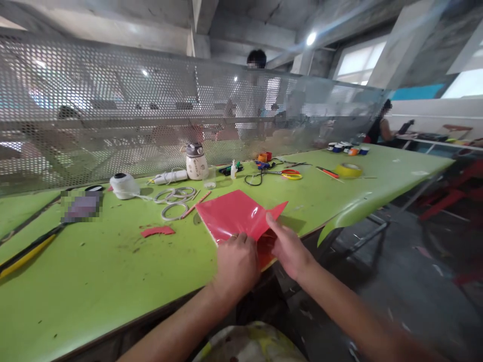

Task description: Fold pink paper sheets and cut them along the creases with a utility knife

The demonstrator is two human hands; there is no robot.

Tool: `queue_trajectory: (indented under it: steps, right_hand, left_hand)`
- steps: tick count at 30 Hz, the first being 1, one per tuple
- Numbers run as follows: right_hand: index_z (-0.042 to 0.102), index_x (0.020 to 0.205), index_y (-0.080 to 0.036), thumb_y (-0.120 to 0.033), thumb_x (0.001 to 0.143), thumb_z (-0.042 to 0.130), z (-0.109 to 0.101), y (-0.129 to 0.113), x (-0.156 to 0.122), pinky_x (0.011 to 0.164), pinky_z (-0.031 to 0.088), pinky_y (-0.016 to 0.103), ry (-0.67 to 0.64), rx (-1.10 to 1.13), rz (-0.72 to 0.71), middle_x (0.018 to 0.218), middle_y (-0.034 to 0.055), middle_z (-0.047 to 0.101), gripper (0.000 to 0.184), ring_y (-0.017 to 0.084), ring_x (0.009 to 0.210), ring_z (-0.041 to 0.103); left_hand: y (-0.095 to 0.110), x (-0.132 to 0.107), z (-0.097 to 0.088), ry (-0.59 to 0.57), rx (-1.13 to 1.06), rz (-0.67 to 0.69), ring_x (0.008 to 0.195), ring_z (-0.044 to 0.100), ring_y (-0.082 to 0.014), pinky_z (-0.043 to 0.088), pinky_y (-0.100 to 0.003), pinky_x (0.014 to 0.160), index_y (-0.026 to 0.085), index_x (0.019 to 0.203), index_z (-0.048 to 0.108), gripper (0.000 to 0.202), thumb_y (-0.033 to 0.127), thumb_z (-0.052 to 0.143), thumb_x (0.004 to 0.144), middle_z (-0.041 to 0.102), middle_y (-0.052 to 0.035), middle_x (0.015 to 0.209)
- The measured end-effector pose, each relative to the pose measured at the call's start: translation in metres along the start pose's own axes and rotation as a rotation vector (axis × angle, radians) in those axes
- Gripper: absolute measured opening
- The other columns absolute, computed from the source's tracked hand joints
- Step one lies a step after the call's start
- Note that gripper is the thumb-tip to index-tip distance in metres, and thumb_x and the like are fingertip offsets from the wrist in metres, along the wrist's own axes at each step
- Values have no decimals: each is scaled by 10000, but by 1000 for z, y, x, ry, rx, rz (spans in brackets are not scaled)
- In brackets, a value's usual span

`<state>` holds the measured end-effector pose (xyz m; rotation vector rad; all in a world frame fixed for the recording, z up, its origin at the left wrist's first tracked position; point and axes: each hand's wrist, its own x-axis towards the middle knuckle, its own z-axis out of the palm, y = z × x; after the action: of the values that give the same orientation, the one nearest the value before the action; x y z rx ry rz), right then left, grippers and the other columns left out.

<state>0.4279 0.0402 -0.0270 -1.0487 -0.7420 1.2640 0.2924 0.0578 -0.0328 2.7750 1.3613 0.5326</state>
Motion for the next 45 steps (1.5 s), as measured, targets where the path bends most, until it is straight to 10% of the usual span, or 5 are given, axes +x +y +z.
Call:
queue_trajectory:
  steps: [15, 23, 31, 38, 45]
  right_hand:
    - [628, 946, -215, -257, 685, 615, -1, -40, 12, 700, 546, 315, 309, -128, -455, 876, 16, 739, 265, 223, 825, 688]
    - [422, 1478, -163, -83, 895, 447, 2, -69, -17, 858, 532, 368, -201, -1472, -1275, 1348, 172, 641, 590, 262, 1089, 675]
    - [617, 1146, -229, -34, 629, 576, -25, 1, -47, 539, 434, 327, -560, -1925, -1110, 836, 46, 725, 554, 242, 628, 657]
    - [665, 1073, -181, 53, 666, 450, -52, 0, -23, 656, 468, 321, -552, -1859, -927, 807, 77, 698, 517, 234, 725, 646]
    - [630, 1207, -141, -19, 865, 448, -48, -3, -26, 803, 521, 398, -551, -1669, -954, 1002, 122, 710, 407, 269, 906, 649]
  left_hand:
    - [39, 23, 18, 549, -410, 431, 1313, 496, -359, 388, -579, 1143, 67, 1396, 439, 531, 139, 526, 877, 571, -228, 1357]
    - [26, -18, 23, 328, -956, 380, 1500, 292, -328, 338, -539, 1195, 183, 1555, 251, 779, 222, 608, 864, 334, -179, 1598]
    - [-13, -77, 9, -293, -1186, 122, 1195, 653, -286, 514, -406, 1044, 229, 1245, 697, 538, 66, 638, 736, 695, -78, 1295]
    - [-27, -83, -57, -62, -874, 195, 687, 663, -129, 521, -219, 656, 216, 924, 714, 127, 163, 600, 908, 714, -8, 773]
    - [-59, -33, -51, 102, -453, 227, 953, 603, -236, 497, -381, 837, 170, 992, 700, 156, 261, 676, 867, 638, -110, 1035]
